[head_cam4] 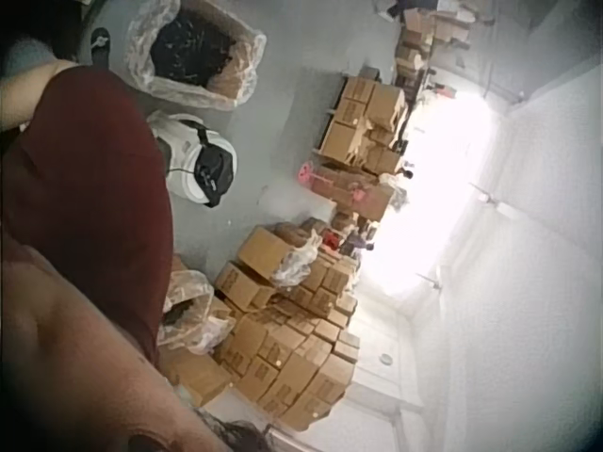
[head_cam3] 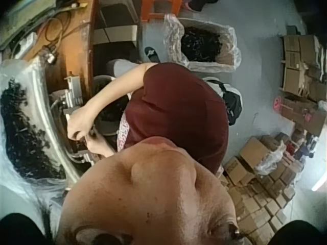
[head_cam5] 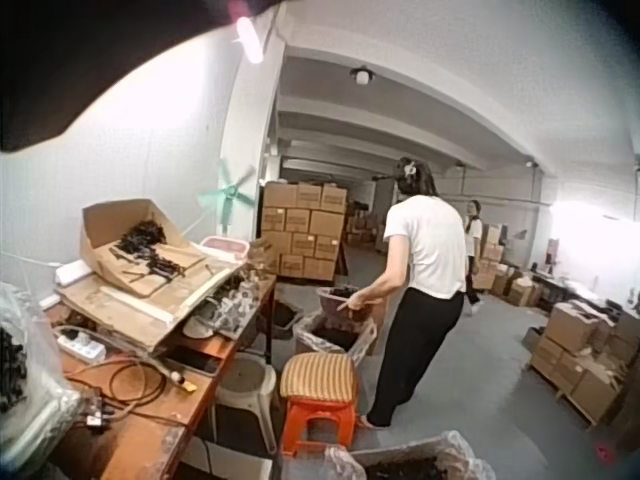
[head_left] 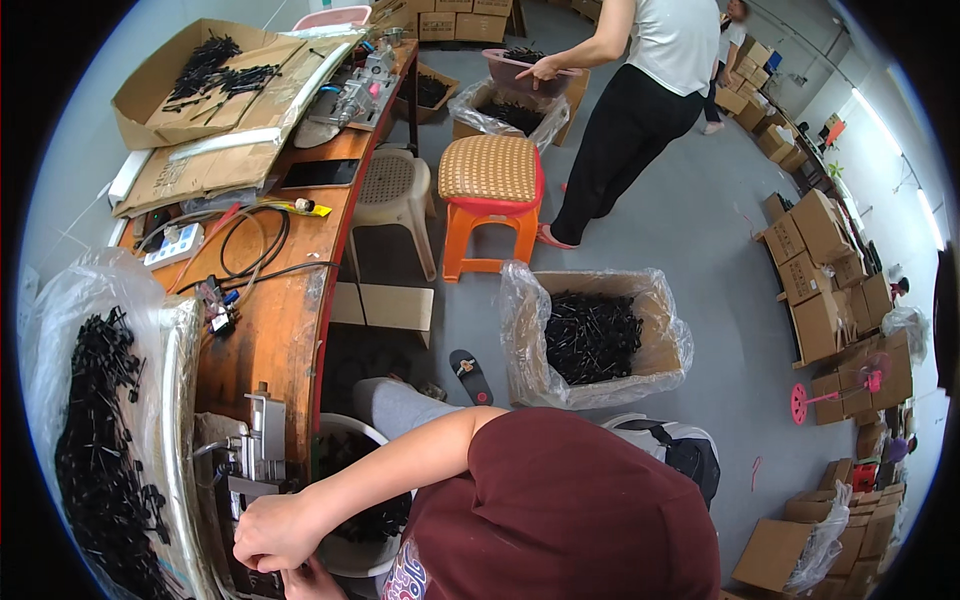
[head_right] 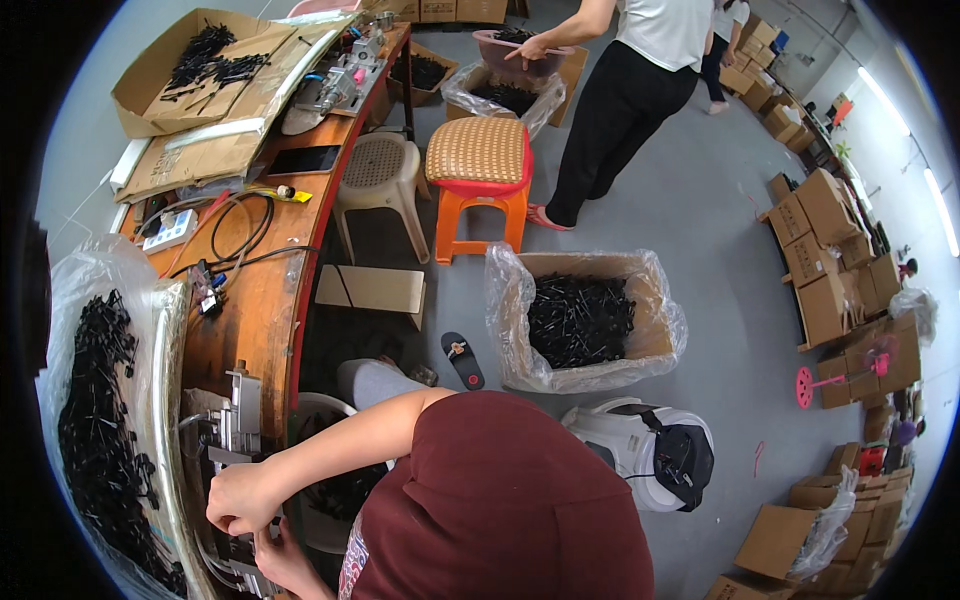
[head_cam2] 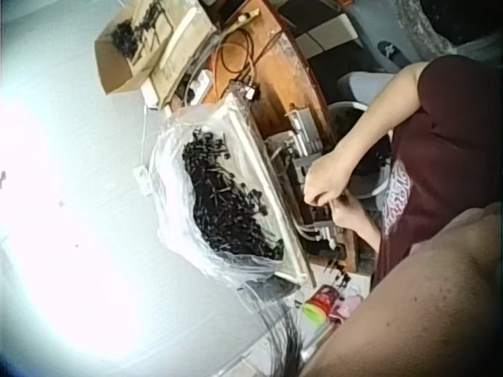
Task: Manually assemble small electronic or plastic components using a pneumatic jig.
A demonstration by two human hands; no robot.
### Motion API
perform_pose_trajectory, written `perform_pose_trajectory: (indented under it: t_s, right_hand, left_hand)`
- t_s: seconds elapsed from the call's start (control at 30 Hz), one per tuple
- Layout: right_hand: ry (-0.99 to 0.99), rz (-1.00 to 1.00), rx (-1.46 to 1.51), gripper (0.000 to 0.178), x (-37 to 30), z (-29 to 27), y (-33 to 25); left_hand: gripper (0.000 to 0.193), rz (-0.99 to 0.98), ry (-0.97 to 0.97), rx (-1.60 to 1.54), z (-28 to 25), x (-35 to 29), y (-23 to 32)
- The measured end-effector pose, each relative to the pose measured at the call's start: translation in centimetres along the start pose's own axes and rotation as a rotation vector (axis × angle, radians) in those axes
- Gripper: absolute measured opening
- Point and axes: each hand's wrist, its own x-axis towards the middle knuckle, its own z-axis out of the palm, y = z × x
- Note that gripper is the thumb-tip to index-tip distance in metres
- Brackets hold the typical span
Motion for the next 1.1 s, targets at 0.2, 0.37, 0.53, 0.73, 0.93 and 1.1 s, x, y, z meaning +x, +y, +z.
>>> perform_pose_trajectory:
  t_s: [0.2, 0.37, 0.53, 0.73, 0.93, 1.1]
  right_hand:
    - [0.017, -0.042, 0.014, 0.014, 0.5, 1.5, -0.2]
    - [0.227, -0.071, 0.082, 0.01, 2.0, 0.8, -0.8]
    - [0.403, -0.266, -0.208, 0.012, 7.9, 1.6, 0.7]
    - [0.315, -0.364, -0.734, 0.014, 18.6, 5.1, 4.9]
    - [-0.161, -0.082, -0.843, 0.031, 23.7, 7.3, 7.3]
    - [-0.269, -0.041, -0.872, 0.031, 22.5, 7.9, 8.4]
  left_hand:
    - [0.03, 0.041, 0.088, -0.093, 1.4, -0.1, -1.2]
    - [0.024, 0.029, -0.134, -0.357, -1.0, -1.4, 0.8]
    - [0.024, 0.094, -0.209, -0.445, -0.5, -3.2, 2.3]
    - [0.024, 0.013, -0.362, -0.46, 0.8, -4.0, 2.3]
    - [0.037, 0.053, -0.313, -0.496, 1.7, -4.2, 2.5]
    - [0.061, 0.056, -0.257, -0.505, 0.9, -4.4, 2.8]
